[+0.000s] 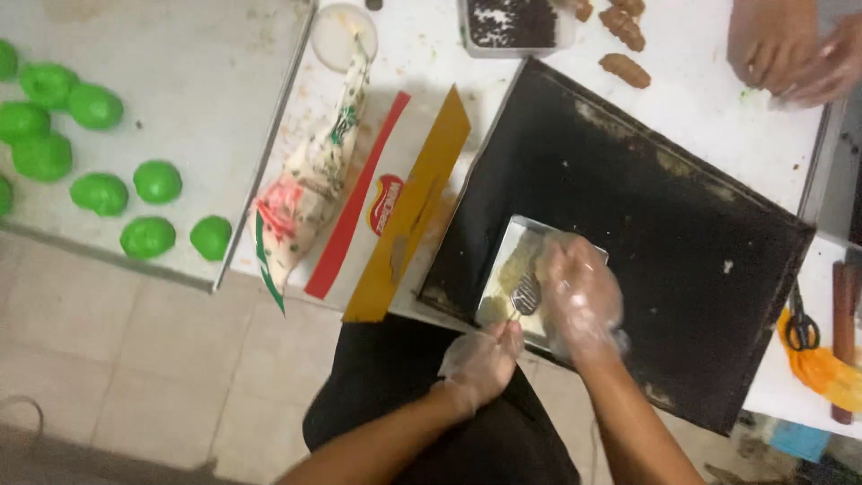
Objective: Grating cheese and arranging dough balls on a tray in a bakery.
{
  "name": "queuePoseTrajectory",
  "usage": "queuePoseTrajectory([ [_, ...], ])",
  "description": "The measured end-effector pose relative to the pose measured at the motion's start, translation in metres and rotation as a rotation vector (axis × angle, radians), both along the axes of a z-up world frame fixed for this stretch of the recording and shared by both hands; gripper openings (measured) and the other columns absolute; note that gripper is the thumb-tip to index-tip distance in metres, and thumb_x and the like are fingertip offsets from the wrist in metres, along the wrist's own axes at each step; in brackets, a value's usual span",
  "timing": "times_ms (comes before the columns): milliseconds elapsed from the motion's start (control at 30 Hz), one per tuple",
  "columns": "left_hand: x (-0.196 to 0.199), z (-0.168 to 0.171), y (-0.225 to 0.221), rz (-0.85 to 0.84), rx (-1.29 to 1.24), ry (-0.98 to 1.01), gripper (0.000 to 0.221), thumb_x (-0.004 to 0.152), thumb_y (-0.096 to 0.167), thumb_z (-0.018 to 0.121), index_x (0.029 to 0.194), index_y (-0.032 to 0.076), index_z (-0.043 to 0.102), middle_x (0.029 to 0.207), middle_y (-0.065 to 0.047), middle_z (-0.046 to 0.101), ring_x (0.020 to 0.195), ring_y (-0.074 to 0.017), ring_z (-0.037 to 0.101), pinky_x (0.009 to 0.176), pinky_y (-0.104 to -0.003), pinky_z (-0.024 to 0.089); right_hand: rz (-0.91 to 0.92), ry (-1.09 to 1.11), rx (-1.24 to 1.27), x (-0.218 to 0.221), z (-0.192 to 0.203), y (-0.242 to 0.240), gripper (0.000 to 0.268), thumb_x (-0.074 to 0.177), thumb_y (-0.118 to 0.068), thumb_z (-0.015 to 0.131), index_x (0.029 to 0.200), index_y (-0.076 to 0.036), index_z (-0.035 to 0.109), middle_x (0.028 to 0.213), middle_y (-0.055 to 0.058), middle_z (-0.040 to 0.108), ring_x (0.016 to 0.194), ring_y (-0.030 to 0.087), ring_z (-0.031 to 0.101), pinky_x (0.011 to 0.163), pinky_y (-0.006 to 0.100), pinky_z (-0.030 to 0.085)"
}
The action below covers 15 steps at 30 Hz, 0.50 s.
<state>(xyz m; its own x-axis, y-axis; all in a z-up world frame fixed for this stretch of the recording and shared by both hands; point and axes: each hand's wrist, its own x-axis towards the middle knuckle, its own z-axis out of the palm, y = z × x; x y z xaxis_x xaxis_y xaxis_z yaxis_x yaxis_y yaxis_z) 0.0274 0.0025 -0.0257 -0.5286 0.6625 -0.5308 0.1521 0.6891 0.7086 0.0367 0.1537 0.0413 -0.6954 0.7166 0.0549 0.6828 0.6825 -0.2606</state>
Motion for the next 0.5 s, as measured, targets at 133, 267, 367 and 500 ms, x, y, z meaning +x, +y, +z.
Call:
queuePoseTrajectory([
  [133,-0.024,0.051,0.005,-0.024,-0.076,-0.335,0.072,0.098,0.061,0.015,0.143,0.024,0.058,0.128,-0.018,0.067,0.119,-0.0411,0.061,0.099,-0.047,0.045,-0.06,-0.107,-0.096,0.008,0.021,-0.023,0.04,0.108,-0.04,0.04,0.092,-0.017,0.069,0.072,0.0,0.065,0.052,0.012,0.057,0.046,0.027,0.049],
  [267,-0.008,0.045,-0.004,-0.014,0.0,-0.257,0.063,0.104,0.057,0.013,0.111,0.016,0.061,0.102,-0.021,0.07,0.094,-0.0497,0.064,0.08,-0.061,0.044,-0.08,-0.206,-0.159,-0.009,-0.001,0.009,0.033,0.11,-0.04,0.042,0.112,-0.019,0.067,0.079,0.001,0.066,0.058,0.018,0.06,0.047,0.034,0.05],
  [367,-0.004,0.052,0.004,0.071,-0.051,-0.288,0.058,0.104,0.056,0.022,0.104,0.023,0.069,0.103,-0.016,0.073,0.098,-0.0444,0.066,0.085,-0.054,0.047,-0.1,-0.05,-0.265,-0.007,0.048,0.006,0.043,0.105,-0.05,0.039,0.108,-0.018,0.069,0.09,0.005,0.065,0.082,0.027,0.063,0.074,0.043,0.046],
  [500,0.011,0.062,0.026,0.068,0.005,-0.289,0.067,0.105,0.058,0.016,0.106,0.017,0.069,0.104,-0.022,0.071,0.094,-0.048,0.067,0.078,-0.056,0.05,0.142,-0.087,-0.212,0.032,0.011,0.017,0.064,0.1,-0.062,0.026,0.059,-0.02,0.052,0.05,-0.002,0.041,0.042,0.014,0.041,0.042,0.034,0.036],
])
